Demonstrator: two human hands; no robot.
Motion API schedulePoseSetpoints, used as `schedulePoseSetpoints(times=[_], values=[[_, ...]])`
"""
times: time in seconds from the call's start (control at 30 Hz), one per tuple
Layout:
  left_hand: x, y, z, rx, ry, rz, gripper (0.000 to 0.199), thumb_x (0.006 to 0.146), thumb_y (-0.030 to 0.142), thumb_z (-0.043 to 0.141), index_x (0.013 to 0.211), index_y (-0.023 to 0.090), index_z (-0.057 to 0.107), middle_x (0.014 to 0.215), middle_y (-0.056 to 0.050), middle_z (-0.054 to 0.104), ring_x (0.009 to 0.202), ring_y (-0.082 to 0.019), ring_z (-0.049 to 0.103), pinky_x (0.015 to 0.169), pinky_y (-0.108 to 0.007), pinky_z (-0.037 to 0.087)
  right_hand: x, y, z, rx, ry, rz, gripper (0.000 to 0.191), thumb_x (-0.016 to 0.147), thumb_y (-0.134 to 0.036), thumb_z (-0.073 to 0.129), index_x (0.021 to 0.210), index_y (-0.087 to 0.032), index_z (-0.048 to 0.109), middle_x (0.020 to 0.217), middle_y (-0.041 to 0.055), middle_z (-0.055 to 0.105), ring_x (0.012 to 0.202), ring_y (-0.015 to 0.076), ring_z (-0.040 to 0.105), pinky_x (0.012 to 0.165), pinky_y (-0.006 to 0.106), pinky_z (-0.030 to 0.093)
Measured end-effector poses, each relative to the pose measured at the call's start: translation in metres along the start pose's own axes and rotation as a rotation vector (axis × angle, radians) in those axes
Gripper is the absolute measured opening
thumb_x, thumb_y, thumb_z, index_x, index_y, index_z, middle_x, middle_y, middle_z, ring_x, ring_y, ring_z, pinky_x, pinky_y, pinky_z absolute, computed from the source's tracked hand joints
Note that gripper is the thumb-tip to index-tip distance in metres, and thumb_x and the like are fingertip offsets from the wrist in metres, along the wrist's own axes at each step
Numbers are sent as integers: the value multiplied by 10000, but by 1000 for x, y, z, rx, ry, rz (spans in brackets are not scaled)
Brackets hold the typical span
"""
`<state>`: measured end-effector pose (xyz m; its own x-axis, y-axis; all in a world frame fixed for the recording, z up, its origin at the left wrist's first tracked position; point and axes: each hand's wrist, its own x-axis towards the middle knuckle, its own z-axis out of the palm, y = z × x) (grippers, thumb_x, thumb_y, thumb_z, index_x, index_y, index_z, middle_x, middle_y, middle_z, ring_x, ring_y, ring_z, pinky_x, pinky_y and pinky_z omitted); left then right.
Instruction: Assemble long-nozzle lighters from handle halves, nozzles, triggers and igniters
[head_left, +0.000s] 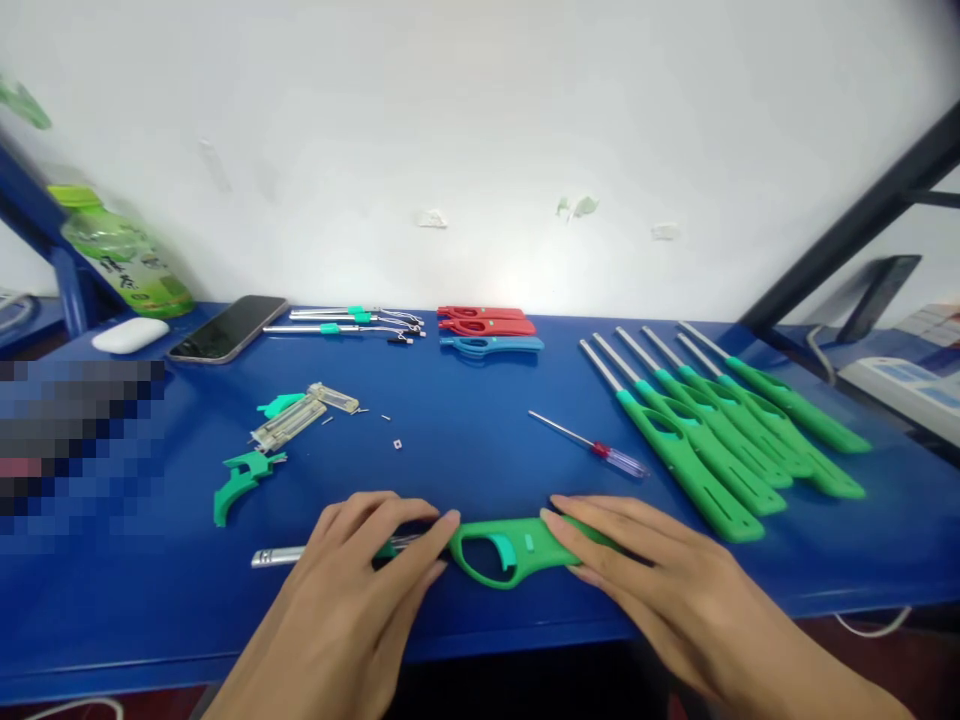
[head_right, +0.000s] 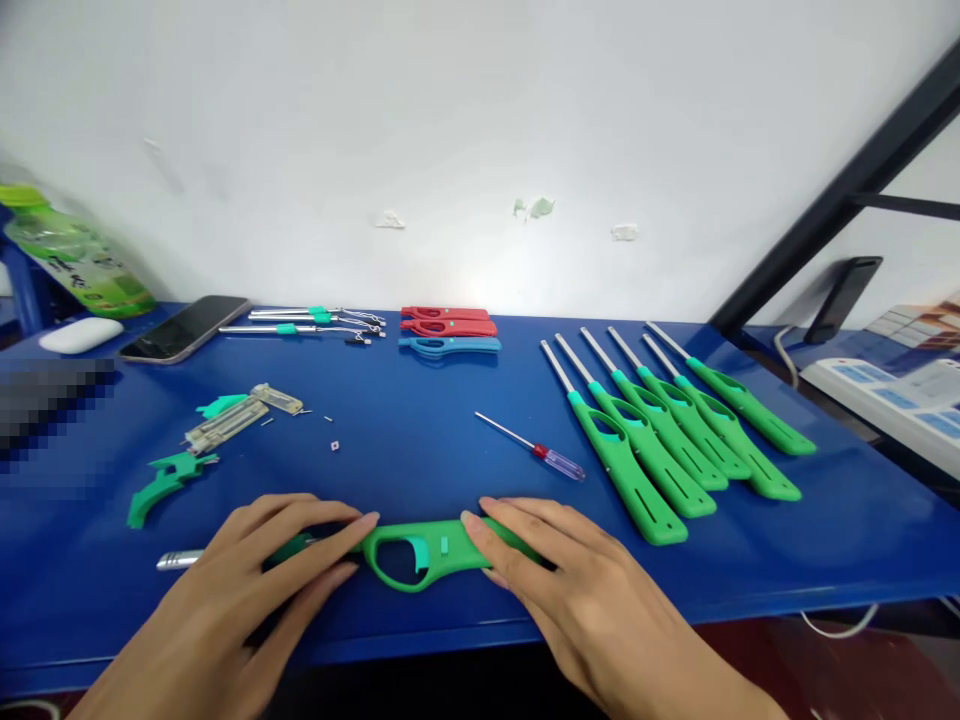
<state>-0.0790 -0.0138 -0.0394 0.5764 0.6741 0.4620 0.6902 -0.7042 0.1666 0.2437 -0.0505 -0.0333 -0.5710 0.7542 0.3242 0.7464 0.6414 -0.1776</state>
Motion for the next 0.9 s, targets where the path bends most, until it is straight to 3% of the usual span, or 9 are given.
schedulePoseSetpoints(times=[0.1, 0.17, 0.27, 0.43, 0.5, 0.63, 0.77, 0.9], values=[[-7, -11, -12, 137, 18, -96, 433, 1078, 406, 533, 1501, 318, 566, 1278, -46, 726, 1115, -288, 708, 907, -450, 605, -2, 4, 3, -27, 5, -4, 531, 1051, -169, 525, 1559, -319, 556, 1450, 43, 720, 1270, 242, 733, 1003, 381, 669], [-10, -20, -17, 147, 43, -103, 331, 1090, 439, 502, 1349, 316, 668, 1187, -25, 748, 1020, -259, 739, 849, -400, 603, -2, 5, 3, -64, 18, -23, 501, 1063, -177, 502, 1540, -311, 577, 1410, 42, 745, 1229, 236, 754, 970, 378, 683], [-10, -24, -18, 90, 39, -32, 291, 1123, 364, 442, 1133, 307, 727, 1054, 7, 757, 916, -199, 741, 829, -336, 585, -5, 3, 1, -110, 33, -53, 509, 1073, -150, 449, 1548, -292, 565, 1380, 48, 760, 1202, 234, 765, 932, 387, 695], [-5, -8, -8, 34, 3, -10, 287, 1092, 215, 459, 1259, 270, 685, 1143, -19, 746, 944, -212, 713, 870, -370, 568, -9, 1, 3, -149, 68, -69, 503, 1087, -204, 478, 1585, -265, 514, 1382, 77, 753, 1255, 275, 738, 985, 449, 665], [-4, -2, -5, 10, 13, -7, 300, 1087, 171, 456, 1286, 251, 666, 1127, -21, 748, 938, -207, 709, 865, -372, 559, -6, 0, 3, -134, 73, -26, 509, 1098, -273, 490, 1606, -246, 480, 1365, 104, 749, 1225, 255, 754, 984, 393, 659], [-7, -1, -4, 35, 34, 51, 303, 1106, 186, 469, 1348, 201, 650, 1127, -50, 755, 986, -211, 709, 904, -373, 569, 0, -1, -3, -33, -68, 53, 514, 1113, -392, 465, 1615, -285, 438, 1427, 76, 692, 1196, 163, 765, 971, 225, 616], [-11, -4, -3, 21, 31, 108, 322, 1076, 135, 522, 1367, 173, 654, 1099, -55, 770, 912, -184, 713, 820, -318, 598, 0, -3, -6, -24, -51, 22, 488, 1111, -411, 466, 1594, -342, 449, 1436, -6, 716, 1251, 147, 737, 1001, 195, 572], [-15, -4, 1, 44, 149, 112, 344, 1041, 74, 559, 1346, 172, 685, 1102, -37, 804, 948, -168, 744, 838, -287, 587, -2, -8, -4, -42, -19, -12, 532, 1109, -426, 474, 1632, -346, 426, 1425, -21, 733, 1240, 151, 743, 991, 171, 564]])
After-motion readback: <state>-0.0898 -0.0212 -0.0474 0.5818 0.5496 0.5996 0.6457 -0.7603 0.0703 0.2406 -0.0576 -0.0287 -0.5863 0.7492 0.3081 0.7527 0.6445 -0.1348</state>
